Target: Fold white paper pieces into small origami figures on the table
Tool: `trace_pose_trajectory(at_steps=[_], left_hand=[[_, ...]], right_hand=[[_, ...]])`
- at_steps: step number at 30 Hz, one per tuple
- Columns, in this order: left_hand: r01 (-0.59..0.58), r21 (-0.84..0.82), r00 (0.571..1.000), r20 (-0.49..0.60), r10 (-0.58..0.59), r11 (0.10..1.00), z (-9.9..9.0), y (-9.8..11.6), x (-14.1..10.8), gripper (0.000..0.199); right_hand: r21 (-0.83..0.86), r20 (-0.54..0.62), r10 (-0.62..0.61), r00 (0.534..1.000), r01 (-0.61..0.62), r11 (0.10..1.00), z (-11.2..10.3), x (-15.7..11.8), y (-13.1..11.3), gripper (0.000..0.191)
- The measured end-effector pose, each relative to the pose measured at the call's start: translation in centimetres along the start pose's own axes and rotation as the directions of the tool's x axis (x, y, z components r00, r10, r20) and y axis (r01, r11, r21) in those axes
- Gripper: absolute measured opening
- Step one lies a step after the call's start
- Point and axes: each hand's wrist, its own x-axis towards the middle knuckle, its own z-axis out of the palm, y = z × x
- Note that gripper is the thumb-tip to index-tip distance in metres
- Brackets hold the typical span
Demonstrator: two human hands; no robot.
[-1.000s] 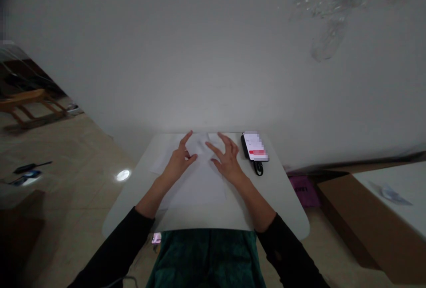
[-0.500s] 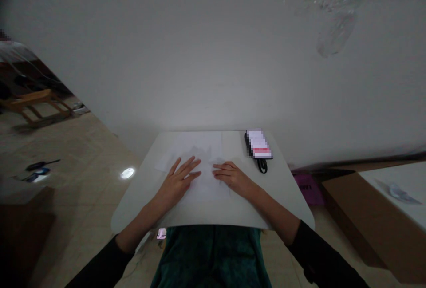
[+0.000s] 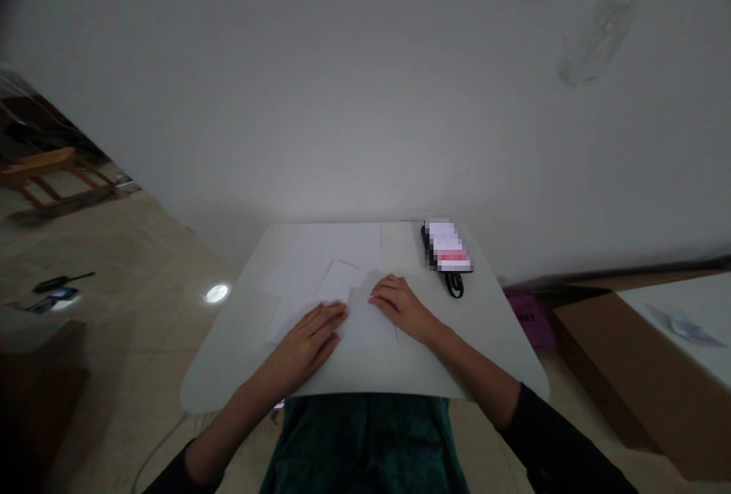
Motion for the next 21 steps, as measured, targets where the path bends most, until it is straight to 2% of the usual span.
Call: trace_pose_trajectory(at_steps=[4,8,12,17,21], left_hand=[[0.008,-0.037,1.000,-0.024,-0.009,0.999,0.7,-0.1,-0.1,0.037],[0.080,-0.078,0.993,-0.079,-0.086,0.994,0.9,0.5,-0.1,0.038],[0.143,-0.129,0.980,-0.123,-0.159,0.981,1.2,1.3,0.0,0.041],[0.183,-0.178,0.970,-0.128,-0.207,0.967,1.1,1.7,0.1,0.038],[0.198,-0.151,0.965,-0.143,-0.220,0.968,1.1,1.7,0.0,0.036]], right_hand=[[0.074,-0.092,0.118,0.989,-0.112,0.991,0.7,0.5,0.5,0.026],[0.159,-0.155,0.237,0.959,-0.213,0.964,1.1,1.1,0.2,0.027],[0.208,-0.166,0.243,0.956,-0.207,0.956,1.1,1.7,-0.5,0.023],[0.224,-0.147,0.375,0.915,-0.339,0.914,1.6,1.6,-0.3,0.015],[0.194,-0.172,0.441,0.881,-0.409,0.892,2.3,1.7,0.0,0.009]])
